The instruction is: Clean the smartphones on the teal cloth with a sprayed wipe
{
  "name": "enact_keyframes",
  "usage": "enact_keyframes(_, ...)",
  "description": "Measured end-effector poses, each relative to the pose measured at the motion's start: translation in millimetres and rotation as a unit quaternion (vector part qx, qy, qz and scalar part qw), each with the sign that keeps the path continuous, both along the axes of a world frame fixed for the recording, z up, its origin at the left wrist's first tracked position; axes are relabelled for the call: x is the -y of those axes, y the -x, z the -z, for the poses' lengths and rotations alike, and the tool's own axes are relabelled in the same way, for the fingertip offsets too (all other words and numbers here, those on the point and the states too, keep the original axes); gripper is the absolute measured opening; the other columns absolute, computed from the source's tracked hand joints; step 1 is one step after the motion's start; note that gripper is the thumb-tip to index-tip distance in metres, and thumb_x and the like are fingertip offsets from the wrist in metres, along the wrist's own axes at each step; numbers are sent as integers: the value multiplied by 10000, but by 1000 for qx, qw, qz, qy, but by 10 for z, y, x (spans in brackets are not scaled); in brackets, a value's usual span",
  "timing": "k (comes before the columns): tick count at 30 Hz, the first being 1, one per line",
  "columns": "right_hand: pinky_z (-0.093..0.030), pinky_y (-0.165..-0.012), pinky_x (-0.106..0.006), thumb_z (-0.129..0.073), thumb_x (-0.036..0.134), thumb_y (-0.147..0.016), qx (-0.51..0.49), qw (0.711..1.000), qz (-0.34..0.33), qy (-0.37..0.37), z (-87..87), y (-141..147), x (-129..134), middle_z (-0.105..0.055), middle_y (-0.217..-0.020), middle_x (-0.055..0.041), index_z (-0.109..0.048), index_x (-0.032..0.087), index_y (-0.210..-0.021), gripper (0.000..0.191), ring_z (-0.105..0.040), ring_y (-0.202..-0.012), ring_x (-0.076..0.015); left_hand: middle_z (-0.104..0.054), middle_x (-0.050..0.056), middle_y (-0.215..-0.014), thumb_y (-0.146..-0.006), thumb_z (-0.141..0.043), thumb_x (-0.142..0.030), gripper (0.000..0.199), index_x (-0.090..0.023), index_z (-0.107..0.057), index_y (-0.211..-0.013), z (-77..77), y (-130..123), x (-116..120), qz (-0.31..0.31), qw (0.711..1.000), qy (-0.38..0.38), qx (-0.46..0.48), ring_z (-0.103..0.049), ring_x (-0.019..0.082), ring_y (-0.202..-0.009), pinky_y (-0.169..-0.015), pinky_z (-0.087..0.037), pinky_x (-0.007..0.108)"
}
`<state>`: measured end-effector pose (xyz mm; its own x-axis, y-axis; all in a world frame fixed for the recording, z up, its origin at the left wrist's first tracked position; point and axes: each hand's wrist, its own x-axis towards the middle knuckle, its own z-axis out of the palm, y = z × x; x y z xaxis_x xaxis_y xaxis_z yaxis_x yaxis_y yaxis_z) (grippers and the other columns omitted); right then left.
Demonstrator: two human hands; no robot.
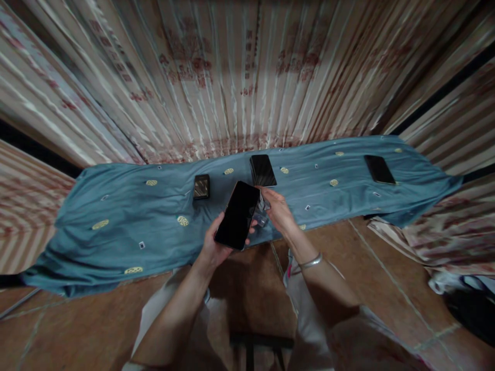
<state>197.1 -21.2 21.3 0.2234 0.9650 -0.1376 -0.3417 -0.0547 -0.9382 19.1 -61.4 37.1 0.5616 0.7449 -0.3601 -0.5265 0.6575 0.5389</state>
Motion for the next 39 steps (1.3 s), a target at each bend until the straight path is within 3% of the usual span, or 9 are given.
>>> enact_keyframes(6,-408,-987,-369,-552,415,-851,248,963,64,-84,-17,-5,80,-652,-1141,-79,-421,197,-1379,586,-577,-1117,-231,-684,249,-1066,-915,-317,-473,629,-18,-500,-1310,-27,-25,13,5,1000,4,-16,-685,298,-906,-634,-539,352)
enact_keyframes(9,-334,-1083,-382,-482,374,-900,348,923,42,-157,-62,21,151,-518,-1362,-116,-374,187,-1406,550,-473,-1275,-230,-687,236,-1073,-922,-311,-464,611,-35,-505,-1311,-20,-46,19,9,999,12,-29,-680,302,-939,-671,-555,379)
enact_keyframes(13,-308,-1121,-390,-439,330,-925,435,880,-14,-191,-75,52,179,-445,-1432,-131,-357,168,-1409,516,-413,-1332,-218,-693,227,-1065,-935,-291,-444,592,-40,-505,-1312,-4,-61,27,6,999,23,-33,-679,303,-959,-715,-565,405)
enact_keyframes(16,-336,-1113,-394,-465,330,-923,457,866,9,-201,-57,40,159,-453,-1423,-136,-362,165,-1401,516,-423,-1326,-217,-694,232,-1059,-938,-297,-438,591,-31,-495,-1318,3,-59,27,9,999,25,-23,-680,306,-960,-723,-569,411)
enact_keyframes(20,-394,-1083,-380,-430,300,-946,488,840,35,-234,-12,8,116,-553,-1320,-117,-546,181,-1237,335,-504,-1252,-204,-693,239,-1053,-949,-266,-424,591,-24,-477,-1330,21,-69,30,17,1000,23,-5,-688,302,-934,-695,-575,403)
enact_keyframes(23,-434,-1054,-369,-384,257,-961,522,813,31,-256,17,15,100,-612,-1235,-119,-626,168,-1132,309,-552,-1189,-201,-706,230,-1012,-958,-253,-410,575,-25,-491,-1314,35,-94,39,10,1000,25,-11,-701,290,-885,-636,-579,374)
enact_keyframes(30,-396,-1105,-395,-344,207,-963,553,774,-25,-306,-2,178,198,-541,-1335,-144,-537,130,-1287,385,-456,-1297,-203,-737,144,-918,-965,-265,-419,529,-86,-552,-1259,31,-119,41,-46,997,58,-34,-713,248,-811,-680,-585,383)
enact_keyframes(34,-400,-1106,-393,-329,180,-961,552,765,-56,-327,-18,267,278,-534,-1341,-158,-519,106,-1306,401,-434,-1316,-203,-734,105,-970,-959,-297,-431,506,-124,-560,-1263,15,-142,25,-75,993,81,-34,-700,242,-891,-784,-571,397)
enact_keyframes(39,-390,-1118,-386,-335,158,-953,544,762,-94,-338,-68,359,379,-528,-1346,-155,-508,100,-1314,404,-413,-1332,-198,-730,75,-961,-951,-348,-425,445,-140,-643,-1122,18,-150,-5,-140,984,103,-38,-671,208,-983,-872,-526,316)
